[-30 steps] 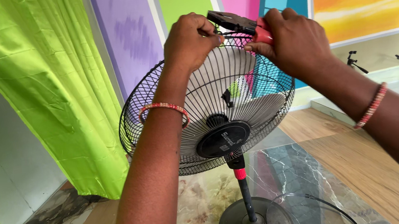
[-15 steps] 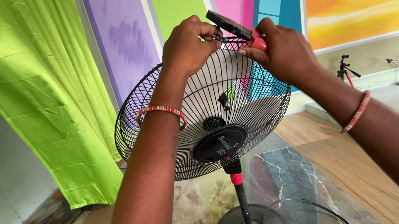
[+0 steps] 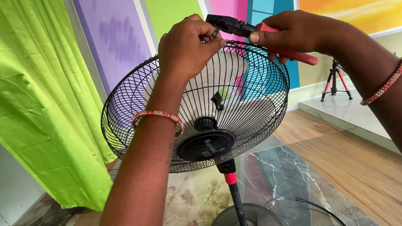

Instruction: The person removes the outer cage of a standing fan by hand, then uses pliers to cut and remove the wire ties securing the inner cage. The inner cage is then removed, leaving the fan blades exposed.

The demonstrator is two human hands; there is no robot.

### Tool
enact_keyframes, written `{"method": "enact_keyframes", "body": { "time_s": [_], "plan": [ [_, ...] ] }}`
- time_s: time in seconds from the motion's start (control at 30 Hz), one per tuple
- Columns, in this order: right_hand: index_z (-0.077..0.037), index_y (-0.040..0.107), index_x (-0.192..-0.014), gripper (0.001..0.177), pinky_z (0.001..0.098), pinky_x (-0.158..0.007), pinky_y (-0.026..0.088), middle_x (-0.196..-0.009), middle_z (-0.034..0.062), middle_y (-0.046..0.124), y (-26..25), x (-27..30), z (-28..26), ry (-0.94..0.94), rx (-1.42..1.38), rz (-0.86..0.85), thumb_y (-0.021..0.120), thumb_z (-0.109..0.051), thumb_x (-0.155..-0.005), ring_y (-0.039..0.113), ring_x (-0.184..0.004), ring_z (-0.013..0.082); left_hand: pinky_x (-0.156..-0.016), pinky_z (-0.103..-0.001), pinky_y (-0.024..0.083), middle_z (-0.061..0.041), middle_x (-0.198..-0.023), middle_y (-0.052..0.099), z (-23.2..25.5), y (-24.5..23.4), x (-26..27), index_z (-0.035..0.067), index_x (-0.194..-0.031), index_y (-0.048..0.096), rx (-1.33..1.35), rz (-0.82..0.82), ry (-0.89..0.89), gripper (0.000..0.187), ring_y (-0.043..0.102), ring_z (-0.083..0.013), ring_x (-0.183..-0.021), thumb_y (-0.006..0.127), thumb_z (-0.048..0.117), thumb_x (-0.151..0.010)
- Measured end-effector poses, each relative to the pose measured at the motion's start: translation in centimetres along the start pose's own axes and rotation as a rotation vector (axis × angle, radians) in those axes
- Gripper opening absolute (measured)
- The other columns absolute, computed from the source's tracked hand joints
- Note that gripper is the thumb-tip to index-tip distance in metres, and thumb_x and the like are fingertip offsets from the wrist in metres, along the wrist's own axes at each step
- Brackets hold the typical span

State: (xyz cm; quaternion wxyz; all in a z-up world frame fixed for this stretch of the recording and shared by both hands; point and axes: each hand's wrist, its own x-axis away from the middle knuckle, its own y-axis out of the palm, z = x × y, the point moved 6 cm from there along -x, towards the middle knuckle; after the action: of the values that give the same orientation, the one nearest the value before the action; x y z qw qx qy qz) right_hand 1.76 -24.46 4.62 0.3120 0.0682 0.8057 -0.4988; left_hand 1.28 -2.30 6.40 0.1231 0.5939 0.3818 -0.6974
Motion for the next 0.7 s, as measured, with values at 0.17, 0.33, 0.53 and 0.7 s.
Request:
{"method": "enact_keyframes", "body": {
  "time_s": [0.17,0.33,0.53,0.7],
  "plan": [
    [-0.007,0.07,-0.112,0.069,0.0399,-0.063,0.057,-0.082,0.0135,0.075,-0.3,0.6,-0.4,0.039,-0.137,-0.076,0.051,-0.069,-0.087,0.067,-0.064,0.024,-0.067,-0.036,0.051,0.005,-0.078,0.064,-0.3,-0.1,0.1,0.015,-0.081,0.078,0.02,0.005,0.037,0.017,0.066,-0.0136,-0.072,0.085,0.031,-0.08],
    [-0.007,0.068,-0.114,0.075,0.0425,-0.067,0.06,-0.086,0.0153,0.075,0.1,0.8,0.6,0.075,-0.169,-0.125,0.047,-0.073,-0.086,0.072,-0.071,0.0282,-0.069,-0.035,0.051,0.006,-0.078,0.066,-0.1,0.0,0.2,0.017,-0.083,0.08,0.008,0.009,0.069,0.016,0.067,-0.0118,-0.073,0.086,0.032,-0.08],
    [-0.006,0.065,-0.116,0.086,0.0502,-0.071,0.064,-0.09,0.0179,0.078,0.7,1.1,2.6,0.12,-0.222,-0.252,0.041,-0.08,-0.082,0.078,-0.08,0.0343,-0.073,-0.034,0.053,0.007,-0.081,0.07,0.7,1.2,-0.3,0.017,-0.084,0.079,-0.039,-0.094,0.078,0.02,0.068,-0.0108,-0.071,0.087,0.034,-0.077],
    [-0.004,0.069,-0.115,0.085,0.0506,-0.072,0.064,-0.091,0.0197,0.079,0.7,0.9,3.0,0.141,-0.258,-0.31,0.039,-0.078,-0.086,0.077,-0.079,0.0352,-0.071,-0.034,0.053,0.005,-0.08,0.07,0.8,1.2,-0.7,0.017,-0.084,0.08,-0.03,-0.131,0.08,0.019,0.068,-0.0123,-0.07,0.086,0.034,-0.076]
  ]
}}
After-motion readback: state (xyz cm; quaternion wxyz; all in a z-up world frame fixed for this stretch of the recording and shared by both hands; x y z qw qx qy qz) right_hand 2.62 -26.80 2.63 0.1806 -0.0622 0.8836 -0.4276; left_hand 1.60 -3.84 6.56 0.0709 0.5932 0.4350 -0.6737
